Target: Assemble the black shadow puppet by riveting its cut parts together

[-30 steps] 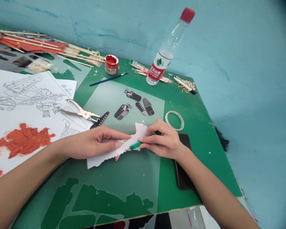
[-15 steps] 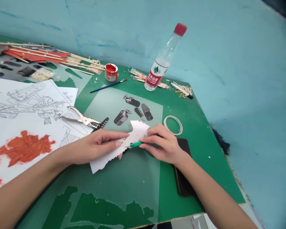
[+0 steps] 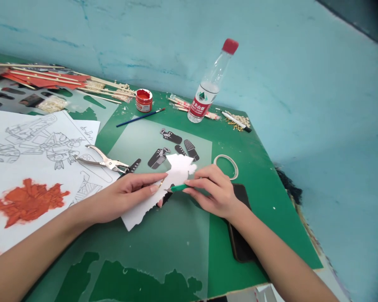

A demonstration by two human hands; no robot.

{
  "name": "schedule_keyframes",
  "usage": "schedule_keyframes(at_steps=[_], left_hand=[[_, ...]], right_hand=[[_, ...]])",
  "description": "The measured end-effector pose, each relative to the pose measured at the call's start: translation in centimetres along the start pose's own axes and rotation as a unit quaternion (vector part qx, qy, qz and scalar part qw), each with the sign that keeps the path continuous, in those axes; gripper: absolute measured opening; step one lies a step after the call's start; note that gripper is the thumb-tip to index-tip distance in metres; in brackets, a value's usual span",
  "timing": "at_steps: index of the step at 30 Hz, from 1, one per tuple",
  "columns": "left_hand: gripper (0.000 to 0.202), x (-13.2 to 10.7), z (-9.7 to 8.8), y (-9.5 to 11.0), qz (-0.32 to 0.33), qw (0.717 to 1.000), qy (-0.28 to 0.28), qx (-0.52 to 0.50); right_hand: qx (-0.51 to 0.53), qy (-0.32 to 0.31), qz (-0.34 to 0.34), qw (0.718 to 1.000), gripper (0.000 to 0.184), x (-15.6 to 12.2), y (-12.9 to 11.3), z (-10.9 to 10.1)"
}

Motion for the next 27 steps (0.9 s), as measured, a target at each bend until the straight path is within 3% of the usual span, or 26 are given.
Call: schedule_keyframes(at_steps=[14, 27], left_hand=[[0.057, 0.11, -0.32, -0.43, -0.013, 1.000, 0.006, 0.010], [0.055, -0.28, -0.07, -0.42, -0.031, 0.998, -0.041, 0.028]], right_hand=[[0.040, -0.037, -0.005, 0.999, 0.012, -0.14, 0.37, 0.21], [0.063, -0.063, -0.036, 0.995, 0.011, 0.09, -0.19, 0.56]])
Point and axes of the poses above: each hand's wrist, its own x-axis towards the middle knuckle, its own z-axis out of the palm, y = z × x, the point moved 6 cm from there along x, towards the middle knuckle, and after that the axes turned 14 degrees about -x, right-handed, at the moved point
